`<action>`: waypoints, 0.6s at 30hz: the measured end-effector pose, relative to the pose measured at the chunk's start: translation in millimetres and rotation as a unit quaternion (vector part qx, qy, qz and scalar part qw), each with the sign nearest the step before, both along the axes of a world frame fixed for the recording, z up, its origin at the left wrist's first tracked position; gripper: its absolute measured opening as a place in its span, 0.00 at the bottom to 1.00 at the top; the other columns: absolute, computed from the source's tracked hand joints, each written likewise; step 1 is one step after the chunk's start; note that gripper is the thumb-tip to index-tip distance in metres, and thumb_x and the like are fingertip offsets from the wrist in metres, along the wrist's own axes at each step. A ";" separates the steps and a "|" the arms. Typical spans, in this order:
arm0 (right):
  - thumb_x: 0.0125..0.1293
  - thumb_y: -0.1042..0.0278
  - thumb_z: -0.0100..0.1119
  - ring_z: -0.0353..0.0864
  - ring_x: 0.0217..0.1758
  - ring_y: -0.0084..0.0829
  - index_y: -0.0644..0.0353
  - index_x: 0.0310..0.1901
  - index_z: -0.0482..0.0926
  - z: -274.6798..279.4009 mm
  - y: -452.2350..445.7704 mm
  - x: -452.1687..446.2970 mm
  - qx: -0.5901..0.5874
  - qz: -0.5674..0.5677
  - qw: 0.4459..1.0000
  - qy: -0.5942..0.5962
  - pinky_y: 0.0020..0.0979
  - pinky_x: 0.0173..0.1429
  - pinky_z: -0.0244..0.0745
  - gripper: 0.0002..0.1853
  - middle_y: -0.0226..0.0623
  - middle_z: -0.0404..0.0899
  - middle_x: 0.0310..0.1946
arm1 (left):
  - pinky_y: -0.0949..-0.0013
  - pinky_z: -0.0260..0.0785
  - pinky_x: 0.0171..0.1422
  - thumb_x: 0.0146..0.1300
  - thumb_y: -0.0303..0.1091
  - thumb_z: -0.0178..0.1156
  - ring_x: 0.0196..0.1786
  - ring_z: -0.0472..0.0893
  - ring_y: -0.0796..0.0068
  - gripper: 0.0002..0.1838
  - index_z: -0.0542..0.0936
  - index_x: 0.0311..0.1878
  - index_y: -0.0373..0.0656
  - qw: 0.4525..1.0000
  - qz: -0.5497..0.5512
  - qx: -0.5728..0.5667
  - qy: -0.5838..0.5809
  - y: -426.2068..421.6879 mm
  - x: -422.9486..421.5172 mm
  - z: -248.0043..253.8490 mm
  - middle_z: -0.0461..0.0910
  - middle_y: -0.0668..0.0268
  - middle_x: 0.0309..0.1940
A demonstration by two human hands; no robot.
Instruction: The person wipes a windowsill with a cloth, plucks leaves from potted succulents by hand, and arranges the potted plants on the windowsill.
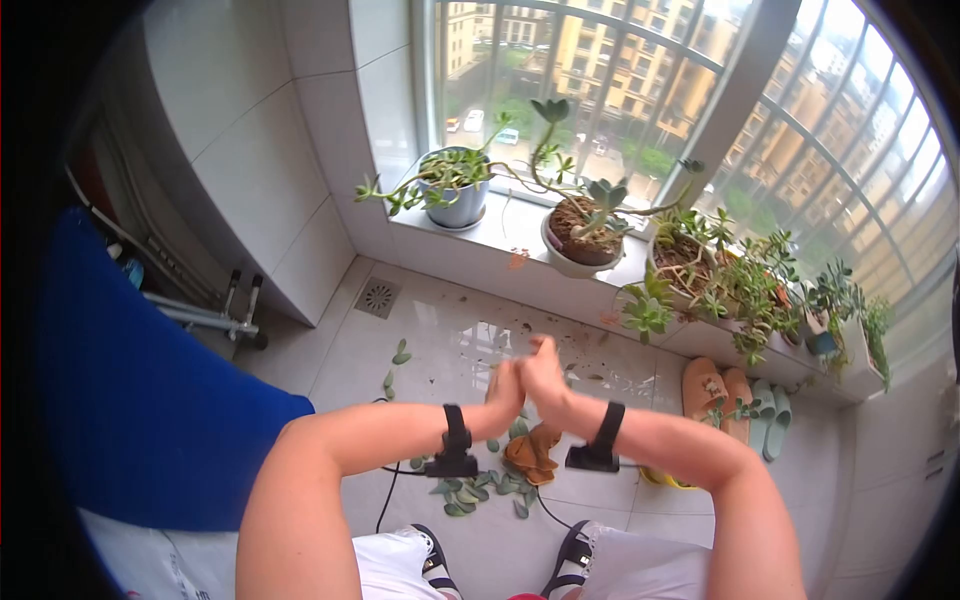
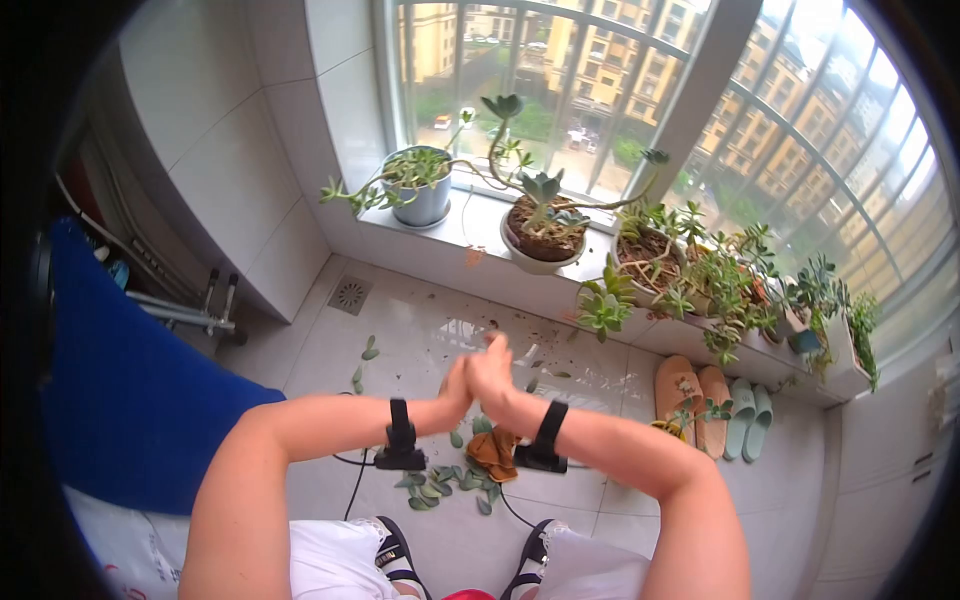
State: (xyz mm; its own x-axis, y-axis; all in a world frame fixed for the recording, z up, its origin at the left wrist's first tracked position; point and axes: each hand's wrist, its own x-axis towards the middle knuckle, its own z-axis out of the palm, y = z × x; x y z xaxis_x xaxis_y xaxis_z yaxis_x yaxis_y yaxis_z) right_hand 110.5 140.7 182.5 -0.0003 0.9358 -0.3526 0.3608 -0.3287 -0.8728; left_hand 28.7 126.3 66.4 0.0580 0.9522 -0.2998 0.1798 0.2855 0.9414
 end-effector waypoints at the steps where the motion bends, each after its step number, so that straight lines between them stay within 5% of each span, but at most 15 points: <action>1: 0.60 0.73 0.54 0.69 0.65 0.54 0.59 0.68 0.62 12.7 -21.6 -6.5 -0.060 0.048 0.997 -0.007 0.45 0.67 0.68 0.32 0.58 0.63 0.64 | 0.67 0.70 0.53 0.72 0.44 0.46 0.50 0.78 0.70 0.18 0.77 0.53 0.43 0.998 -0.055 -0.038 -0.022 -27.0 -4.1 -2.9 0.80 0.64 0.46; 7: 0.60 0.64 0.62 0.66 0.66 0.55 0.56 0.69 0.58 35.4 -69.0 -29.5 -0.124 0.190 0.971 -0.071 0.48 0.66 0.68 0.36 0.53 0.56 0.66 | 0.68 0.72 0.43 0.72 0.48 0.47 0.42 0.81 0.69 0.18 0.77 0.49 0.45 0.966 -0.111 -0.194 -0.129 -104.1 0.5 3.9 0.81 0.65 0.40; 18: 0.61 0.63 0.61 0.67 0.62 0.58 0.56 0.68 0.58 13.2 -78.2 -21.6 -0.178 0.214 0.957 -0.078 0.55 0.58 0.71 0.35 0.53 0.56 0.66 | 0.70 0.75 0.30 0.68 0.63 0.48 0.28 0.83 0.71 0.27 0.78 0.43 0.46 0.937 -0.123 -0.279 -0.170 -125.1 8.7 -22.2 0.82 0.66 0.27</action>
